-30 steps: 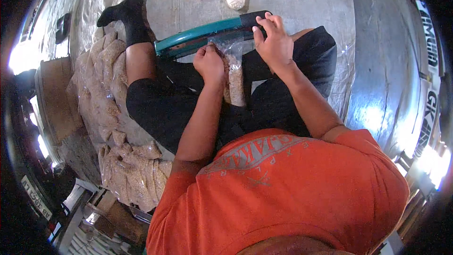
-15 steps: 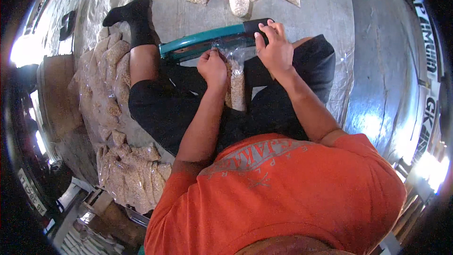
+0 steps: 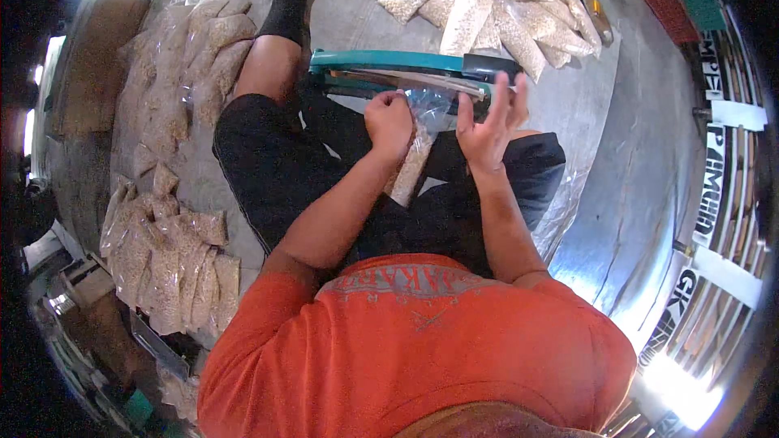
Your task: Seal small plastic bags filled with grain or seeds using a heat sealer.
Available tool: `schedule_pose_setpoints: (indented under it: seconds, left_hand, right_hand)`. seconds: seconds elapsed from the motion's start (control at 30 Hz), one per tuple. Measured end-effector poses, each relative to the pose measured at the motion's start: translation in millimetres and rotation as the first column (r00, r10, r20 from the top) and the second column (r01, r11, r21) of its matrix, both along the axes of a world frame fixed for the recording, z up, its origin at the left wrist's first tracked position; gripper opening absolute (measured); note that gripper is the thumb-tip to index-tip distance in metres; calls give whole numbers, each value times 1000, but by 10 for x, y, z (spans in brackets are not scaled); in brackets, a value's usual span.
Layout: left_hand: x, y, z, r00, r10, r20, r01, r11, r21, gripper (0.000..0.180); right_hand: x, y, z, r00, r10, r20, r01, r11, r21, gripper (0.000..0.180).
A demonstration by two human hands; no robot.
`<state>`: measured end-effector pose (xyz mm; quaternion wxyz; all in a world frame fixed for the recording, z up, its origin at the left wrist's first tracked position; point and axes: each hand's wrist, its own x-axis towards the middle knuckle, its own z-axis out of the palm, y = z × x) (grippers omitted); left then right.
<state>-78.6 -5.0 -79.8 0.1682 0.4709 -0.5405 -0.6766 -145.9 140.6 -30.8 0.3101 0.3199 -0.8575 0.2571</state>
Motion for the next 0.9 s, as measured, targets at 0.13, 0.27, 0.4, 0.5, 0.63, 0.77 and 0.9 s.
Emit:
schedule_pose_setpoints:
  seconds: [0.13,0.27,0.4,0.5,0.63,0.77,0.9]
  left_hand:
    - [1,36,211,998,-47,39,44,997,70,28]
    - [-13,28,-293,999,-51,-4,51,999,-13,28]
    - [9,38,-345,993,-87,-80,86,996,-8,28]
    - [128,70,-208,970,-120,-210,135,989,57,27]
    - [489,121,223,924,-222,-312,243,970,28,22]
    - [1000,271,1077,907,-167,-387,276,929,245,19]
    - [1350,-15,1870,690,-5,-724,214,956,198,20]
  right_hand:
    - [-20,19,-238,973,-174,-152,95,900,-425,36]
    - [-198,75,-488,952,-19,305,40,997,-64,24]
    - [-200,-42,-433,944,-60,325,66,998,-8,16]
    - [-150,55,-486,802,60,594,48,985,-164,25]
    - [316,262,-396,445,457,770,119,822,-557,49]
    - [789,427,-96,-269,665,696,-336,613,-715,127]
    - [980,310,331,-242,430,870,-265,833,-485,111]
